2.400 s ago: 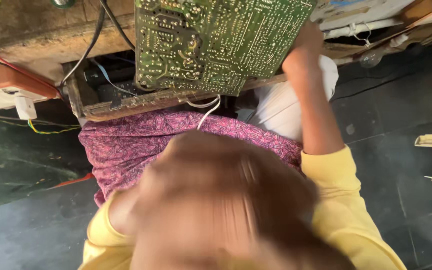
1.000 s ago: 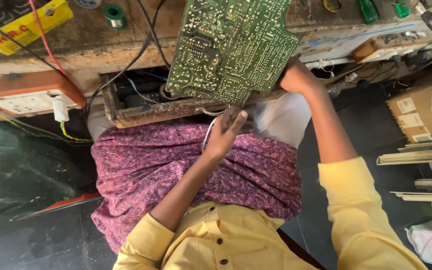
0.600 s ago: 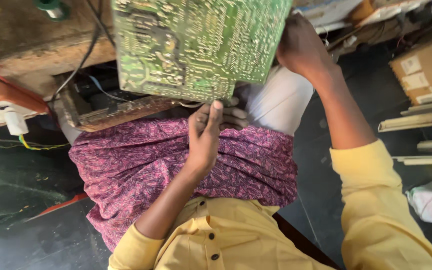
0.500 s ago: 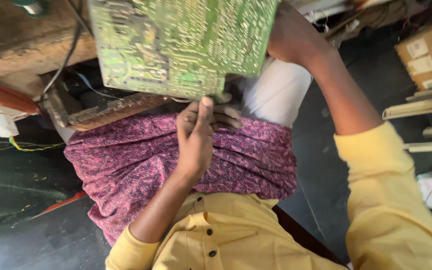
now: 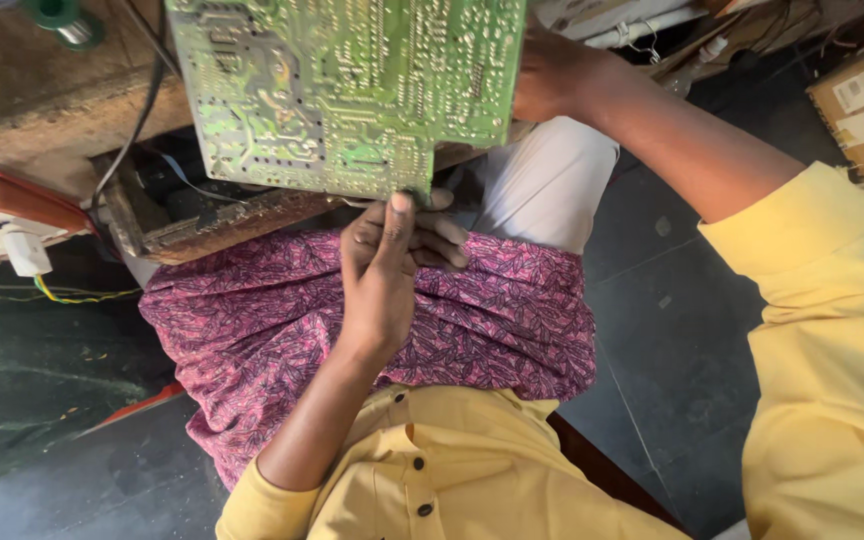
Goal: The person sits on the floor holding a green circuit board on their lap and solders components onto it, feeding solder wire from a spool with one hand while applying a soldering iron with the other. Near the end they set the board aside and plug the soldering iron's cord into a wall socket.
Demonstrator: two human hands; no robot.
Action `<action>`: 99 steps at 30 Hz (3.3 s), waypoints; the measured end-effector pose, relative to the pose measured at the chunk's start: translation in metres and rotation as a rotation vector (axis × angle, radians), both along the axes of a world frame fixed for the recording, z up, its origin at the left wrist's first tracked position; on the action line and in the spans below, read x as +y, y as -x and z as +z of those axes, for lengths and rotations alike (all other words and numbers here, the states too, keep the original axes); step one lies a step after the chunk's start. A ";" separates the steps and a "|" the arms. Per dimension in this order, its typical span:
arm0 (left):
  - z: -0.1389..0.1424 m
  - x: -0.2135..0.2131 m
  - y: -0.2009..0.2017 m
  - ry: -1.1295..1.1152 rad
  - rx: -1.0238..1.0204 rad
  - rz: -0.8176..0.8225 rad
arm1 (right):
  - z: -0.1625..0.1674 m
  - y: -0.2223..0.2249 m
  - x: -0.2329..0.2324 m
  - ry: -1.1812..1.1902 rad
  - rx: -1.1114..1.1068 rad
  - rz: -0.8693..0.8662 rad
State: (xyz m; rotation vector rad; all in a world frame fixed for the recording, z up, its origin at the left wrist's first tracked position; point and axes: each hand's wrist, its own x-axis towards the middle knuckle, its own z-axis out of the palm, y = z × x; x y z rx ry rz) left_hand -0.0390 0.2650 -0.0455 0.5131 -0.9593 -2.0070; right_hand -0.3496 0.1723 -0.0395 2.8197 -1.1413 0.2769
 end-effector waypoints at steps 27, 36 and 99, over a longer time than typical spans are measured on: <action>-0.049 -0.030 -0.018 0.315 -0.528 -0.189 | 0.094 -0.024 0.137 0.318 -1.705 -0.368; 0.031 -0.060 -0.054 0.364 0.016 0.384 | 0.098 -0.133 0.095 -0.190 -1.125 -0.246; 0.033 -0.186 -0.047 0.753 -0.255 0.671 | 0.108 -0.150 0.022 0.473 -0.353 -0.416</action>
